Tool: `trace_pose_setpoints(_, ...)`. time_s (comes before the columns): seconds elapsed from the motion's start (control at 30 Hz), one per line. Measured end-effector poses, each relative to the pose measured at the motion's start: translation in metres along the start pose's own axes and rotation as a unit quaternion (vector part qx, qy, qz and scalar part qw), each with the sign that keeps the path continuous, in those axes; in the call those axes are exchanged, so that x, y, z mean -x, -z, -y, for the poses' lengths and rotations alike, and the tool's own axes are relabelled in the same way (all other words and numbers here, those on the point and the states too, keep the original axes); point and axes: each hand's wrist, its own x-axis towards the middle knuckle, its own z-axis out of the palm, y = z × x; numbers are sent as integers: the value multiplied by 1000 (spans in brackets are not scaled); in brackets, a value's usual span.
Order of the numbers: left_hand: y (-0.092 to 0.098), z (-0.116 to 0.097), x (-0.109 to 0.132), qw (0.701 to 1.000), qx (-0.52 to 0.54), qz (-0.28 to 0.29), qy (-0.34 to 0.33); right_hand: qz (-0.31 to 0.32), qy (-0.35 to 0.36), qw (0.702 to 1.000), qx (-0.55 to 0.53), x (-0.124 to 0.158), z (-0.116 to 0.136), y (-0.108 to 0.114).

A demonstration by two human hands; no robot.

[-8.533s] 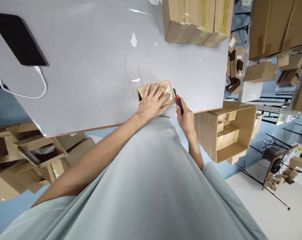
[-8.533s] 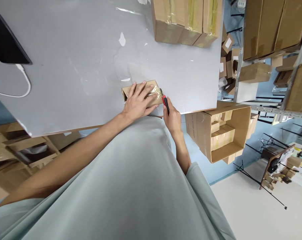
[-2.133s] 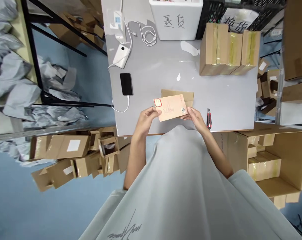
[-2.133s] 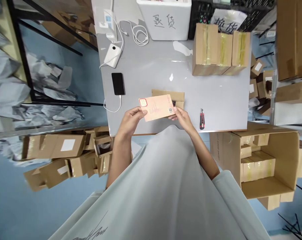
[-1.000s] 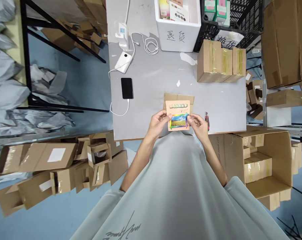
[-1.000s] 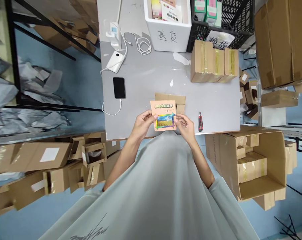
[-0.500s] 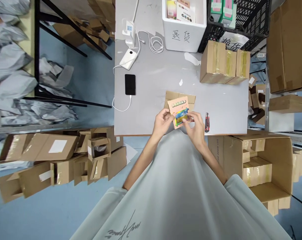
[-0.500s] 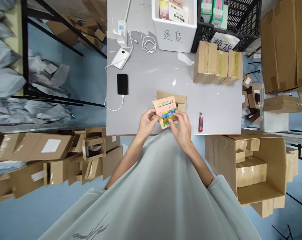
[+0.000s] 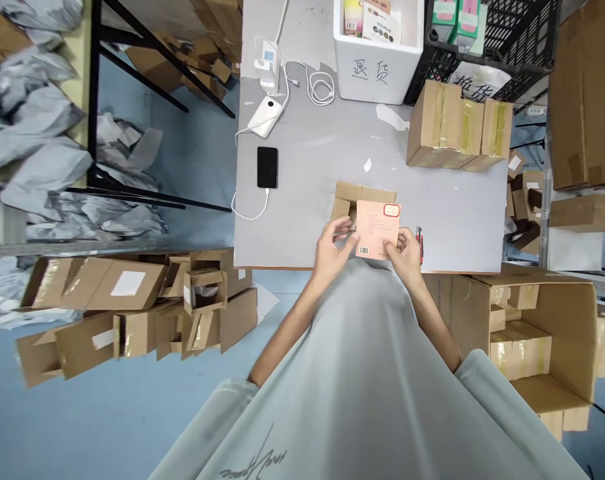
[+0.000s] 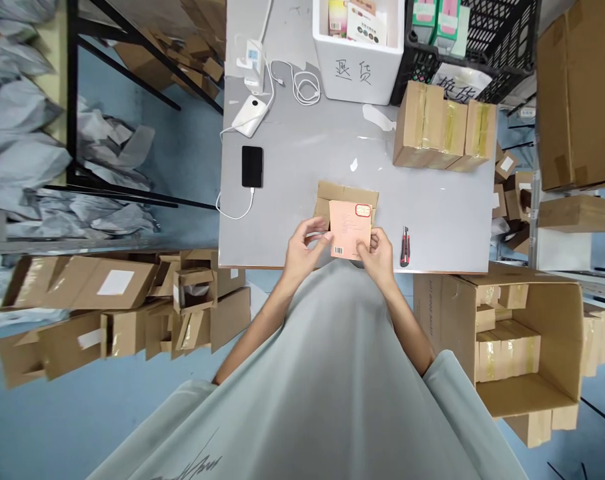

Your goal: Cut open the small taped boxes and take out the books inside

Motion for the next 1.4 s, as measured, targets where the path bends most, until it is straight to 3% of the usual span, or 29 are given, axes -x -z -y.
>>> trace_pose_setpoints(0.1,12,9,-4,997,37,26,67,27,-29,998,-50,-1,-2,9)
trace_pose_setpoints(0.23,11,12,-5,988,78,68,112,41,-49,996,-54,0,-6,9)
trace_pose_setpoints(0.43,3,9,-6,991,85,41,100,41,-48,997,-54,-2,-14,0)
trace_pose_setpoints(0.6,3,5,-7,995,65,-6,74,-71,35,991,103,6,-2,-8)
trace_pose_setpoints(0.77,-7,2,-3,992,80,1,94,22,73,981,179,23,8,-27)
trace_pose_setpoints(0.87,-19,-1,6,991,84,21,98,13,66,973,219,28,4,-37)
trace_pose_setpoints(0.97,-28,-8,15,995,73,27,56,-6,56,970,235,27,0,-38)
trace_pose_setpoints(1.1,-24,-13,16,997,59,49,-4,-26,21,988,152,16,1,-25)
trace_pose_setpoints(1.27,4,-2,0,999,29,4,33,2,-28,999,-41,6,8,-6)
trace_pose_setpoints(1.4,18,3,-7,985,87,108,105,14,-44,998,-53,5,10,0)
